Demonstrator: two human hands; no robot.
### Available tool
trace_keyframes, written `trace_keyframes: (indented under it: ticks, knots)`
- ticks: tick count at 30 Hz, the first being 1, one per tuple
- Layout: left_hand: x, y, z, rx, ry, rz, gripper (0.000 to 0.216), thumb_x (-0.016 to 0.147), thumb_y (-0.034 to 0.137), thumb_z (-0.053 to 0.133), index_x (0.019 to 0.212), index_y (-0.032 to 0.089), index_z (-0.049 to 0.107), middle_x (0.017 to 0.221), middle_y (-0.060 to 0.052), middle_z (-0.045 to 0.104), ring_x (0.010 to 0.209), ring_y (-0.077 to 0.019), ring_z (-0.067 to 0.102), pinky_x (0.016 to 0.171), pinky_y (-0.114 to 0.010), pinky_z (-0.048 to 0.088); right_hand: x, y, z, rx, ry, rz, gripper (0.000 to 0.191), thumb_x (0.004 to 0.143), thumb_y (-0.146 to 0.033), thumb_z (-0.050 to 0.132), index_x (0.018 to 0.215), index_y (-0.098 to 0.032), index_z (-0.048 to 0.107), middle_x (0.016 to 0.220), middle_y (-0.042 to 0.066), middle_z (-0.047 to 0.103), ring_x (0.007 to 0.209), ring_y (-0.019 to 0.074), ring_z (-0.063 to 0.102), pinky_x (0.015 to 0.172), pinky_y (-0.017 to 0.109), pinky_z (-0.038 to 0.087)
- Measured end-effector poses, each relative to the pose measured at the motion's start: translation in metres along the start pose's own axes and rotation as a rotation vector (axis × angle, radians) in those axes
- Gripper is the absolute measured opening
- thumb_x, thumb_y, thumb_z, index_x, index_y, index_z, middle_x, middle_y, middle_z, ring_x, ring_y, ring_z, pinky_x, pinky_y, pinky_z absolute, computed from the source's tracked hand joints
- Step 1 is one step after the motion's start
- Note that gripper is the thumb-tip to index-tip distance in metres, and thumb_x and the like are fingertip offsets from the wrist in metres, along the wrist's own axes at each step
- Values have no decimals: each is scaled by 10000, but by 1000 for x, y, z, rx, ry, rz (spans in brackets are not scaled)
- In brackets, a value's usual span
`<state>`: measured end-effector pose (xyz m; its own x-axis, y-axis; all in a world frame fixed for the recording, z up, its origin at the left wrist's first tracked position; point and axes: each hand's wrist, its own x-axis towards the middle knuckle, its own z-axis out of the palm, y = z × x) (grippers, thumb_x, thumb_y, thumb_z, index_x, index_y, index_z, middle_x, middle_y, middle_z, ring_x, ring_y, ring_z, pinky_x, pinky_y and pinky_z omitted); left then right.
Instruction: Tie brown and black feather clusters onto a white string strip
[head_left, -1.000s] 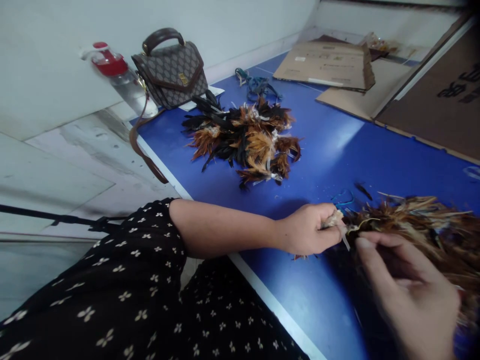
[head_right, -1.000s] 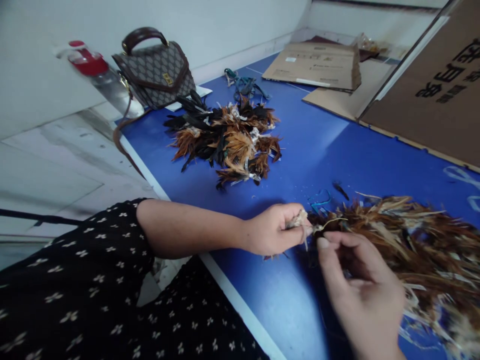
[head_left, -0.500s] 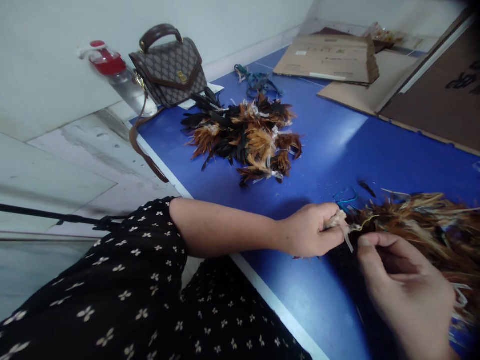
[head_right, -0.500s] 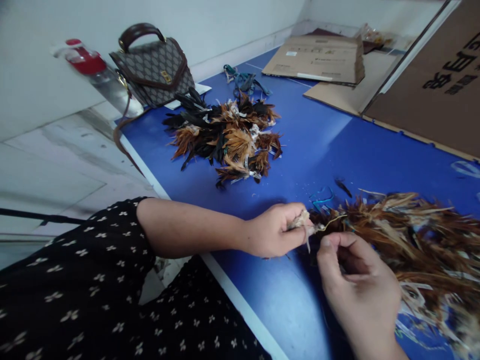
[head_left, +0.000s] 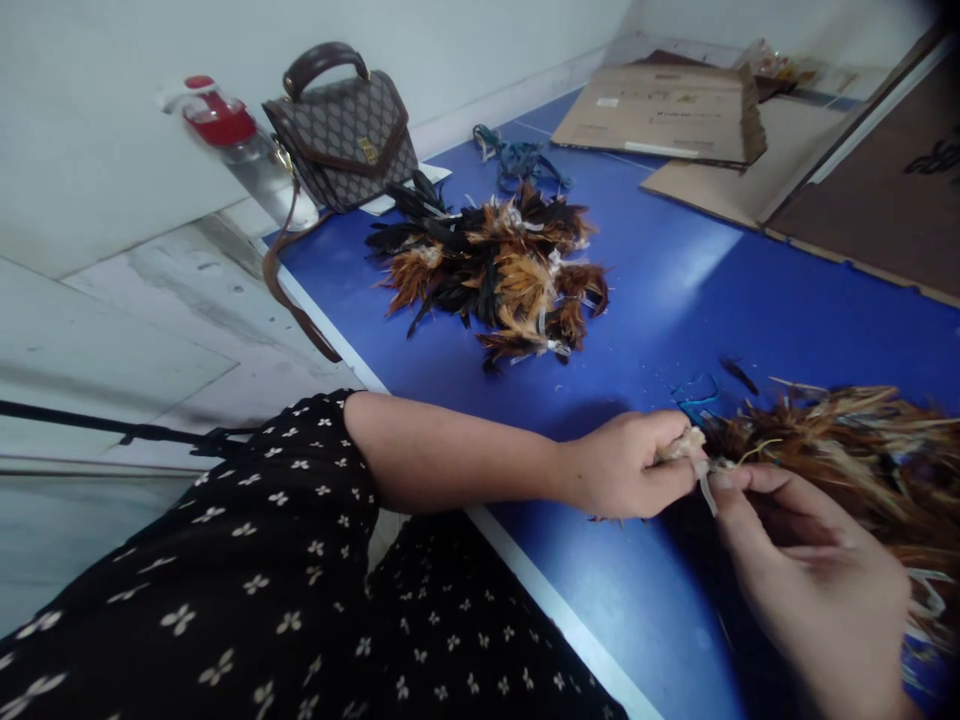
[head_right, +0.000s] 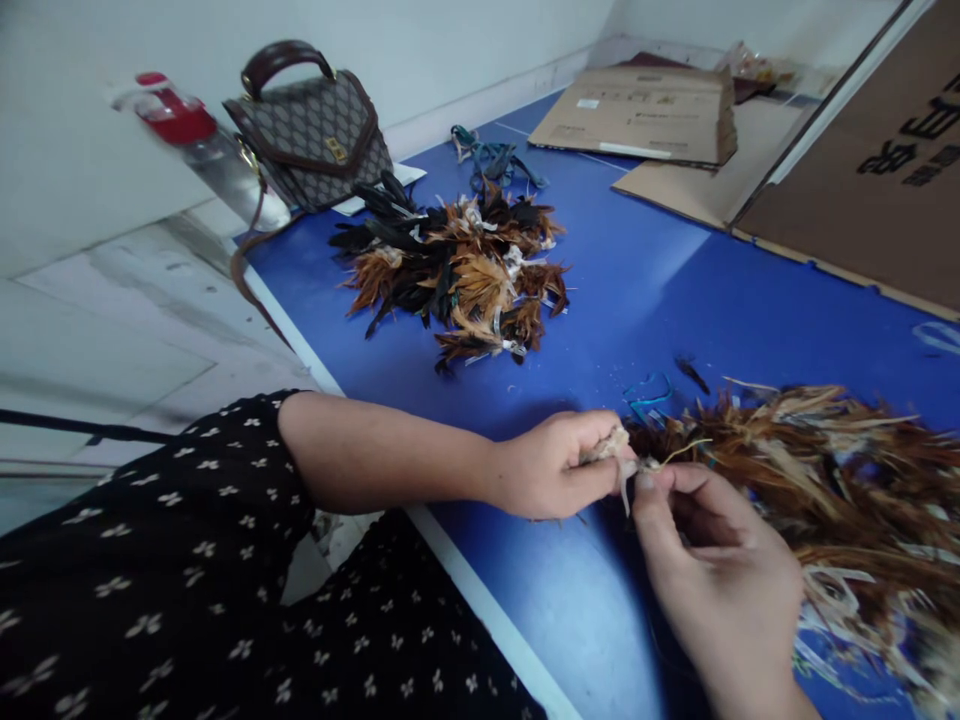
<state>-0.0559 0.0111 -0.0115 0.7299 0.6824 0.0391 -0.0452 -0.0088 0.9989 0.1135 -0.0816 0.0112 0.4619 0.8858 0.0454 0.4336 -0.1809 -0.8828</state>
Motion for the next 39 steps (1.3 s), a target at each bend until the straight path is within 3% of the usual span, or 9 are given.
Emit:
trace_keyframes:
  ticks: [12, 16, 22, 30, 39]
  knots:
    - [-1, 1, -3, 160, 85, 35, 292, 963, 296, 679, 855, 259, 410, 689, 81, 516, 613, -87, 446, 626, -286, 376, 1, 5, -5, -13, 0, -5, 384, 718, -546, 890, 882, -209, 807, 701, 39, 740, 550, 166, 659, 488, 229, 522]
    - [-1, 1, -2, 155, 85, 22, 298, 949, 292, 700, 853, 256, 420, 680, 83, 519, 601, -85, 451, 614, -283, 373, -3, 6, -2, -21, 75, -42, 411, 779, -573, 894, 975, -217, 831, 816, 49, 787, 626, 165, 695, 546, 235, 548]
    - [-2, 2, 0, 135, 74, 11, 278, 936, 281, 706, 845, 248, 445, 679, 78, 519, 612, -84, 445, 616, -279, 382, -3, 19, 0, -113, 74, -332, 262, 903, -454, 873, 1076, -265, 818, 1027, 37, 806, 846, 181, 745, 789, 318, 579]
    - [-2, -2, 4, 62, 63, -50, 288, 929, 276, 715, 835, 243, 444, 679, 85, 484, 639, -83, 431, 607, -272, 370, 4, 14, -1, -260, 62, -656, 96, 962, -287, 817, 1036, -248, 768, 954, 4, 753, 787, 159, 676, 761, 326, 529]
    - [-4, -5, 5, 26, 39, -72, 271, 920, 277, 729, 838, 245, 473, 664, 77, 501, 581, -86, 448, 550, -273, 369, 5, 15, -3, -365, 36, -748, 57, 985, -261, 749, 972, -248, 695, 878, -8, 673, 754, 150, 613, 728, 304, 478]
